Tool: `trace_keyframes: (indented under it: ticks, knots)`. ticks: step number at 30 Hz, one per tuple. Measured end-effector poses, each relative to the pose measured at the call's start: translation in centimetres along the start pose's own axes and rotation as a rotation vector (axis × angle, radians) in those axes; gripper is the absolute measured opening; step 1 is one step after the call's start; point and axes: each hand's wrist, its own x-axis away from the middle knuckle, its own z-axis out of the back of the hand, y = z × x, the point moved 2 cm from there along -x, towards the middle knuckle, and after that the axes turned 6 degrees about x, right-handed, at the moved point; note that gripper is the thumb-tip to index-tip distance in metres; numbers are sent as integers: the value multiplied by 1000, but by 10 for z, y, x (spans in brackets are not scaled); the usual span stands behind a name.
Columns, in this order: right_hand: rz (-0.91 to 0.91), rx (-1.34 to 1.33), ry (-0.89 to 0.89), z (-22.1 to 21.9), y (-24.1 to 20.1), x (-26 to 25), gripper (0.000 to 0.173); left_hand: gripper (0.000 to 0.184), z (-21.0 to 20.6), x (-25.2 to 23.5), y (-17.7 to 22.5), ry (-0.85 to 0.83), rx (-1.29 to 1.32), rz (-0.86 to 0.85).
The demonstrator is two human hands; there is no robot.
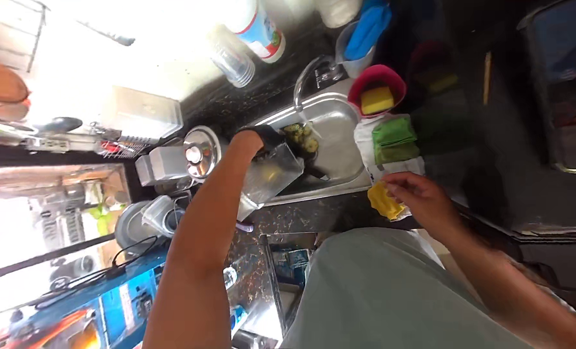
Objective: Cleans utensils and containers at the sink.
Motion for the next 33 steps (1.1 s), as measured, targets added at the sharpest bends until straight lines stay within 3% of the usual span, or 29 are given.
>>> trace_keyframes:
  ticks: [1, 2, 3, 4, 5, 8, 10, 12, 14, 15, 17, 19, 21, 23, 25, 26, 31, 33]
  knots:
    - [0, 8, -4, -2, 1, 0, 24, 66, -8, -8, -15, 132, 75, -44]
    - [-1, 14, -4, -3, 2, 0, 24, 66, 4, -6, -15, 12, 156, 1]
    - [1, 18, -2, -5, 2, 0, 25, 67, 25, 4, -6, -210, 270, 76]
    - [2, 17, 3, -7, 1, 0, 25, 67, 27, 9, -13, -189, 450, 2]
    - [-2, 14, 5, -9, -1, 2, 25, 66, 15, 10, -28, -57, 680, -111]
    - [-13, 18, 30, -16, -3, 8, 26, 60, 9, 38, -30, -99, 1051, 108]
    - [-12, 29, 72, -22, -5, 14, 28, 47, -21, 50, -41, -2, 1181, 52]
    - [-3, 43, 110, -34, -10, 22, 29, 32, -57, 66, -54, 159, 1072, -38]
    - [12, 49, 154, -49, -16, 29, 28, 47, -97, 45, -67, 389, 975, -291]
    - [18, 52, 175, -57, -19, 34, 27, 47, -108, 36, -68, 428, 936, -329]
    - [27, 70, 212, -73, -24, 46, 26, 40, -78, 47, -45, 114, 1021, -68]
    - [38, 81, 244, -87, -28, 59, 26, 34, -86, 38, -35, 450, 1185, -239]
    - [49, 88, 277, -96, -30, 71, 26, 32, -63, 37, -18, 288, 1223, -207]
    - [43, 102, 298, -102, -27, 79, 24, 37, -77, 13, 0, 184, 1247, -289]
    - [31, 91, 296, -102, -23, 80, 23, 35, -115, -12, 12, 267, 1289, -451]
    - [23, 81, 289, -100, -23, 78, 23, 37, -125, -14, 10, 264, 1293, -451]
    - [62, 79, 290, -73, -23, 56, 25, 43, -129, -3, -12, 353, 1239, -207]
    - [72, 81, 296, -64, -23, 42, 26, 38, -119, 2, 5, 377, 1226, -274]
